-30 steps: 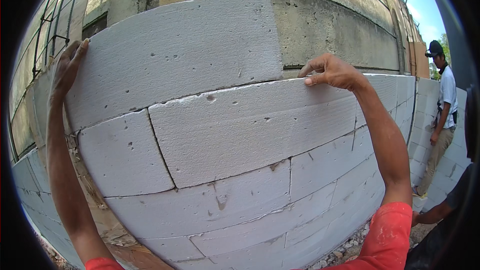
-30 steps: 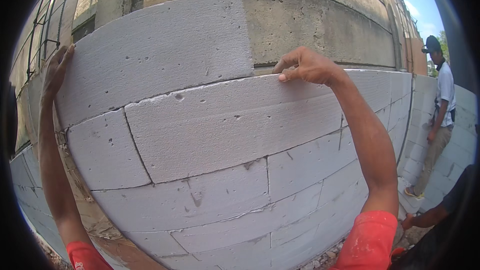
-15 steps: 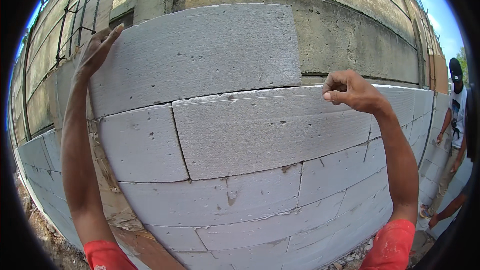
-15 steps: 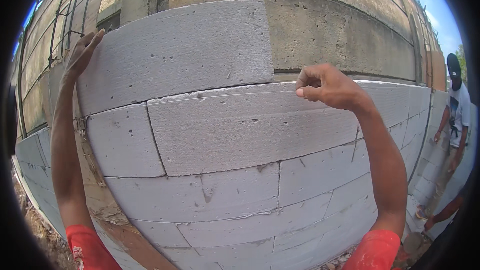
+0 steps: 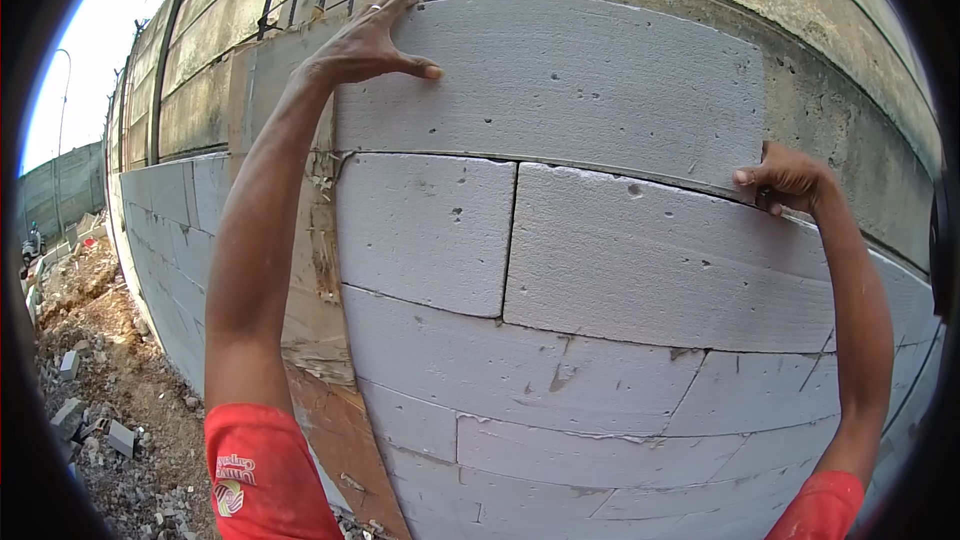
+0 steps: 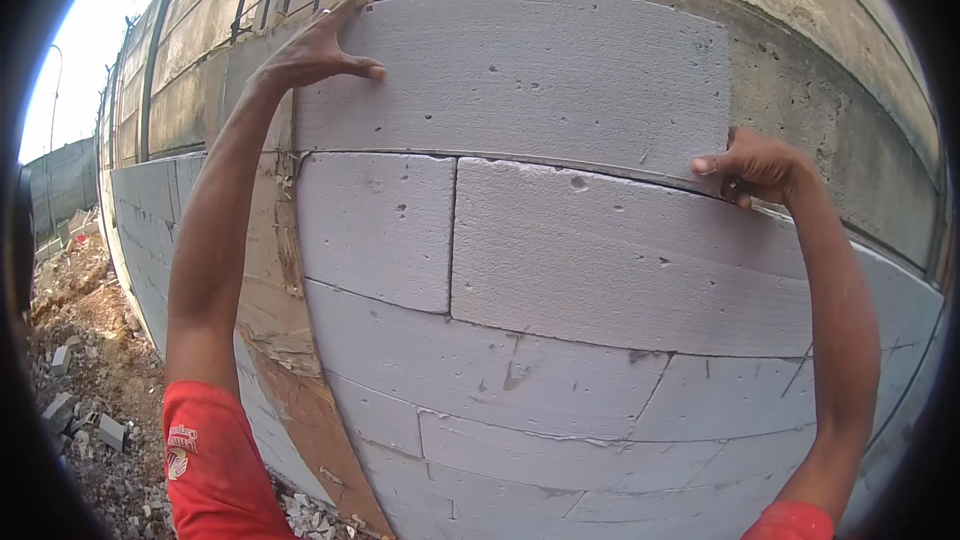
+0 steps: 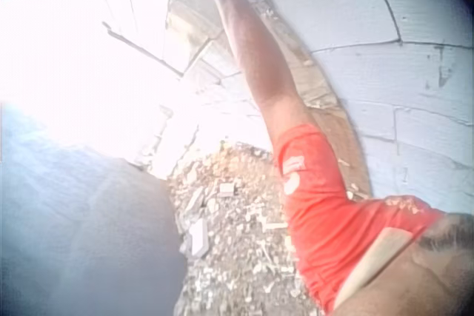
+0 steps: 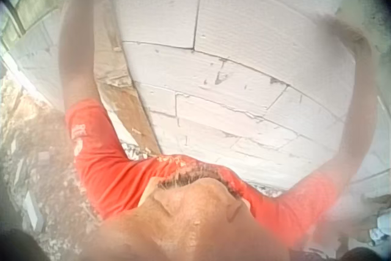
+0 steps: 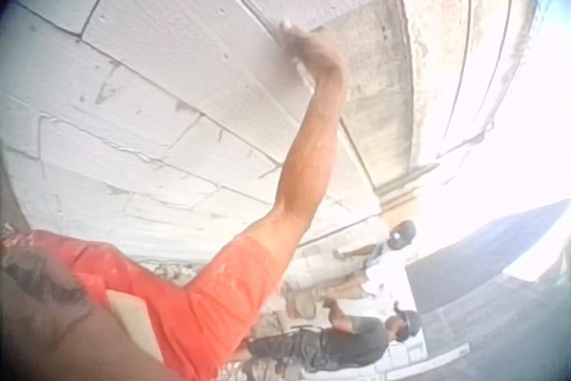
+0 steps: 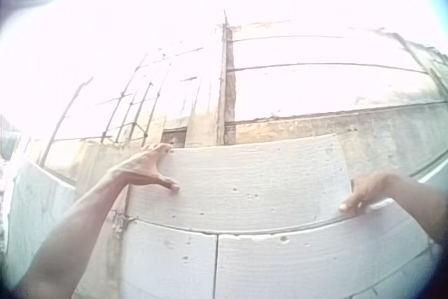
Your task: The person places a concrete block onto a wall, taps it with a mallet, and spreads mortar along the wall using a trowel. After laying another block onto the mortar, they check its alignment using a spirit level.
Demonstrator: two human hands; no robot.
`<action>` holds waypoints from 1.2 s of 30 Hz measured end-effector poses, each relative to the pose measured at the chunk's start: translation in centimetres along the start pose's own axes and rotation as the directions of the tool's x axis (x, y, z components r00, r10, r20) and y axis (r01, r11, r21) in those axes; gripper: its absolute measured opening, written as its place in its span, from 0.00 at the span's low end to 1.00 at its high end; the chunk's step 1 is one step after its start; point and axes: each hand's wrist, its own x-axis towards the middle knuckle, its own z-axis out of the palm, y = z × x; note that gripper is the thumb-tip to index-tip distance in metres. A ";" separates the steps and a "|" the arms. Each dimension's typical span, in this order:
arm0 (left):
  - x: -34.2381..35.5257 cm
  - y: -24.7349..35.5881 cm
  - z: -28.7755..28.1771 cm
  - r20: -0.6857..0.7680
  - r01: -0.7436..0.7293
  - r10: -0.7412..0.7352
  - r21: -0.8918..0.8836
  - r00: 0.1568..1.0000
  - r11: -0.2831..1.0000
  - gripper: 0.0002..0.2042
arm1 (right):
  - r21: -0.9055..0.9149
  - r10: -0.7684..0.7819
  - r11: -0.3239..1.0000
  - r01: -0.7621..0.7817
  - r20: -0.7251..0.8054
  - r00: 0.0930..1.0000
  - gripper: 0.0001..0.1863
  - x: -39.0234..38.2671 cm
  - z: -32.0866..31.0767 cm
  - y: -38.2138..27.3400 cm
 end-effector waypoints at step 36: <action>-17.3 18.9 11.1 -0.155 -0.385 0.374 -0.049 0.914 0.922 0.32 | 0.063 -0.120 0.986 0.151 -0.350 0.929 0.63 1.0 2.3 2.4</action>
